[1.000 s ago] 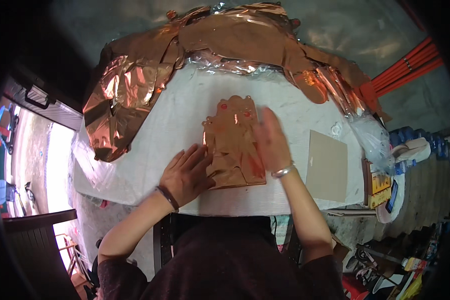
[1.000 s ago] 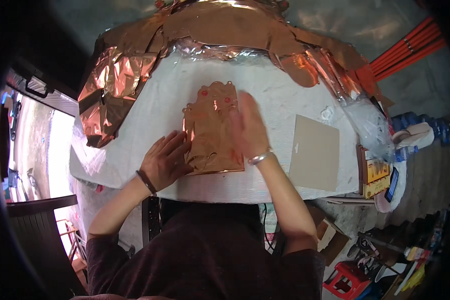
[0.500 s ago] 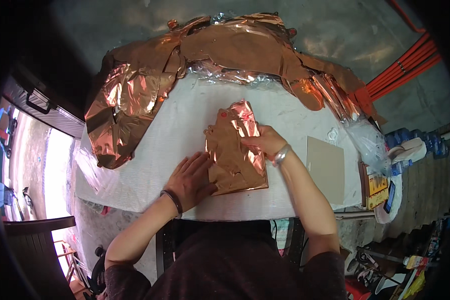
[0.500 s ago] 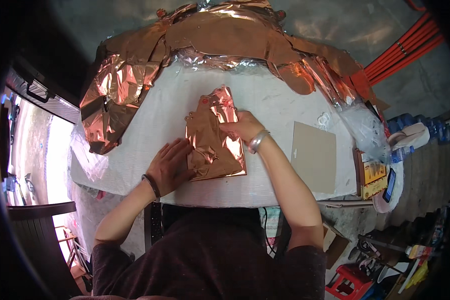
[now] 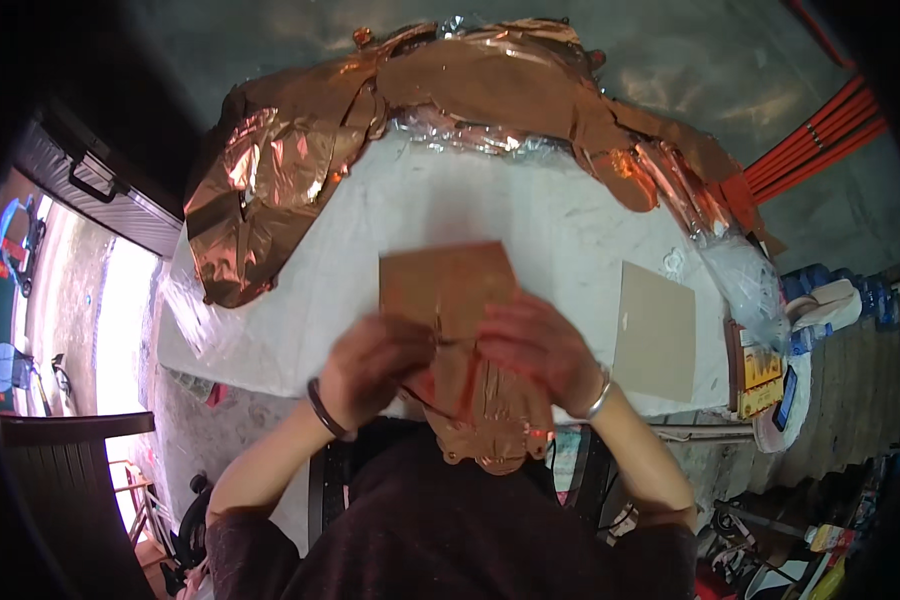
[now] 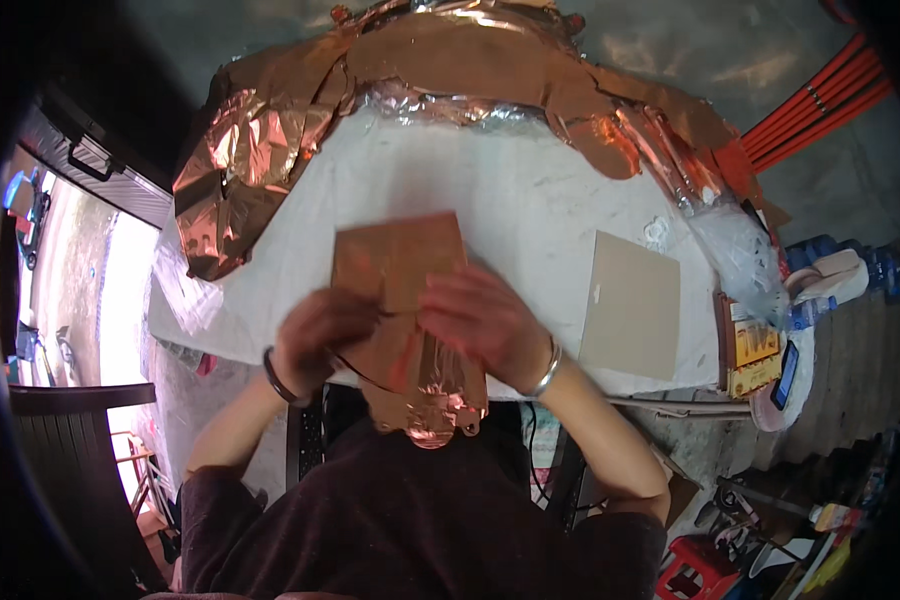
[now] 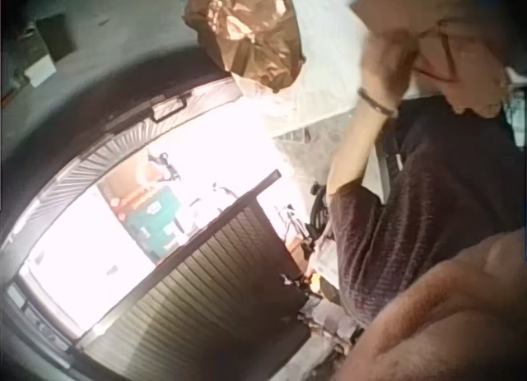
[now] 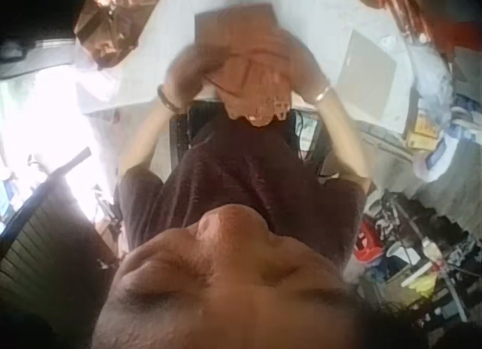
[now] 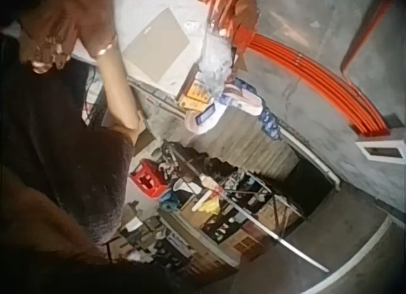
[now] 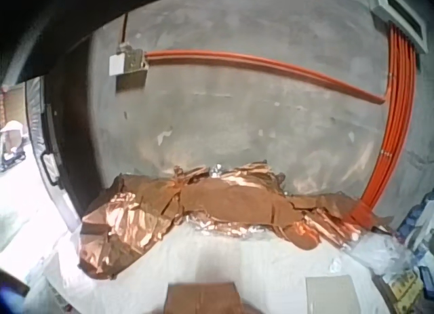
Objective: The person folds a foil balloon and inserts it along with a cardboard backing into a plastic packaging sleeve. The person then unfolds another foil balloon on the table, flattens it out, and folds it up.
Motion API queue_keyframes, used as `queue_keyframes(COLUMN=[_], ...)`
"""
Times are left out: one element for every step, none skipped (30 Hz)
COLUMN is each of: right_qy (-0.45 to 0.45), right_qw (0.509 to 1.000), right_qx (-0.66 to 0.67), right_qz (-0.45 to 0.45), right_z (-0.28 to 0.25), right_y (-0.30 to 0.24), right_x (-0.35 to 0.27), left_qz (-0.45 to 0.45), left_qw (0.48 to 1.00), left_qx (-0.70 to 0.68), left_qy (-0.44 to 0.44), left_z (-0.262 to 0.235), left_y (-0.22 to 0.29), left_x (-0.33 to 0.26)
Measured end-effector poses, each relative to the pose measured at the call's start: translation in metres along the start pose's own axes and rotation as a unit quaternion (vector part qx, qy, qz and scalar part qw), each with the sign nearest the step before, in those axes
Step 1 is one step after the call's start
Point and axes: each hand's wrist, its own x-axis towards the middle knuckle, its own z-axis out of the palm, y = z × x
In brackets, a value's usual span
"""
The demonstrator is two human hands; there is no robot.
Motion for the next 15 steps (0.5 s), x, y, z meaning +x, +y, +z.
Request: queue_keyframes(right_qy=[-0.046,-0.088,-0.091,-0.095,-0.082,-0.07,-0.066,-0.067,-0.067,-0.068,-0.067,-0.072,-0.078,-0.077,-0.07], right_qw=[0.952,0.813,0.81,0.814,0.824,0.832,0.842,0.842,0.849,0.856,0.856,0.857,0.859,0.859,0.879], right_qx=[-0.266,-0.507,-0.526,-0.521,-0.511,-0.5,-0.489,-0.487,-0.476,-0.464,-0.465,-0.463,-0.461,-0.462,-0.431], right_qz=[-0.143,-0.274,-0.24,-0.237,-0.232,-0.228,-0.22,-0.22,-0.219,-0.218,-0.217,-0.213,-0.209,-0.209,-0.189], right_z=[-0.003,-0.004,-0.002,0.001,0.001,0.002,0.002,0.001,0.001,0.0,0.0,-0.002,-0.003,-0.004,-0.007], right_y=[0.017,0.027,0.032,0.037,0.04,0.043,0.045,0.048,0.049,0.051,0.052,0.053,0.053,0.054,0.055], right_x=[-0.008,-0.014,-0.023,-0.029,-0.033,-0.037,-0.041,-0.042,-0.043,-0.042,-0.042,-0.041,-0.04,-0.04,-0.04], left_qz=[-0.008,-0.02,-0.031,-0.038,-0.043,-0.047,-0.051,-0.056,-0.061,-0.061,-0.056,-0.05,-0.049,-0.056,-0.063], left_qw=[1.0,0.998,0.993,0.993,0.992,0.992,0.992,0.992,0.992,0.992,0.992,0.991,0.992,0.993,0.994], left_qx=[0.0,0.034,0.068,0.067,0.063,0.06,0.06,0.056,0.053,0.055,0.063,0.071,0.07,0.054,0.037], left_qy=[-0.004,-0.046,-0.089,-0.093,-0.095,-0.098,-0.099,-0.099,-0.099,-0.099,-0.098,-0.097,-0.097,-0.09,-0.083], left_z=[0.008,0.015,0.02,0.021,0.02,0.02,0.021,0.022,0.023,0.023,0.024,0.024,0.024,0.023,0.023], left_y=[0.003,0.007,0.009,0.01,0.01,0.011,0.012,0.012,0.012,0.011,0.01,0.01,0.011,0.012,0.012], left_x=[-0.014,-0.026,-0.035,-0.04,-0.042,-0.043,-0.045,-0.047,-0.048,-0.049,-0.05,-0.051,-0.05,-0.049,-0.048])
